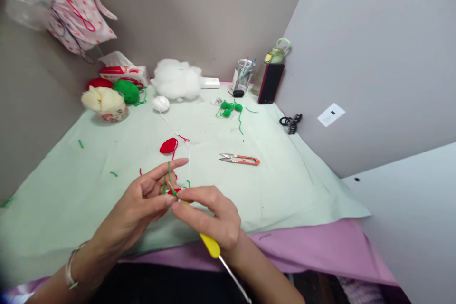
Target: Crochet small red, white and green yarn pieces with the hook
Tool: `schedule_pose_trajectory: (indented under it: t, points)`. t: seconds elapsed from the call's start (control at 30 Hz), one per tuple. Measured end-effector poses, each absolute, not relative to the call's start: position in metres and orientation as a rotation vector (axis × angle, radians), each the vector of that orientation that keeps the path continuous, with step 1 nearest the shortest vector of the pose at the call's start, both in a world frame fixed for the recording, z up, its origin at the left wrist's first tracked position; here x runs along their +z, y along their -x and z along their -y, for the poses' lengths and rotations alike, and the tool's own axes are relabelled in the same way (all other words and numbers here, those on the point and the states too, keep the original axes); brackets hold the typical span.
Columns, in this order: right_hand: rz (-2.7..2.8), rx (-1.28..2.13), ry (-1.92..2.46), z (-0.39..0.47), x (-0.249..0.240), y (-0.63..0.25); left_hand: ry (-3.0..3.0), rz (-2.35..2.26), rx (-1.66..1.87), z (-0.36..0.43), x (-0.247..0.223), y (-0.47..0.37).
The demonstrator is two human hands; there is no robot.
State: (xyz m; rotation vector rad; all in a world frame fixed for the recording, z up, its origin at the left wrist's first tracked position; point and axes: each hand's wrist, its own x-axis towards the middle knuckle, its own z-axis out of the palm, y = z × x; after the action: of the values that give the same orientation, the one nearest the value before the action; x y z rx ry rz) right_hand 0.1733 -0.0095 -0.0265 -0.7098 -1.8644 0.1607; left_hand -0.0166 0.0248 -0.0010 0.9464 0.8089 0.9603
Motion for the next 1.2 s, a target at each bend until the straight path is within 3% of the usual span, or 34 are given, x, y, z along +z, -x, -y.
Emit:
schedule_pose_trajectory:
  t: [0.33,0.67,0.8,0.97,1.2]
  points:
    - [1.911,0.216,0.781,0.021,-0.023,-0.185,-1.499,-1.089,1.084,-0.022,0.008,0.017]
    - [1.761,0.399,0.835,0.035,-0.032,-0.184,-2.237,-1.05,1.338,-0.027,-0.015,0.023]
    - [1.682,0.518,0.888,0.036,-0.022,-0.181,-2.045,-1.029,1.351,-0.027,-0.011,0.018]
    - [1.592,0.568,0.873,0.032,-0.017,-0.179,-1.433,-0.962,1.071,-0.023,-0.008,0.012]
    - [1.577,0.575,0.895,0.036,-0.02,-0.178,-1.152,-0.872,0.978,-0.021,-0.009,0.012]
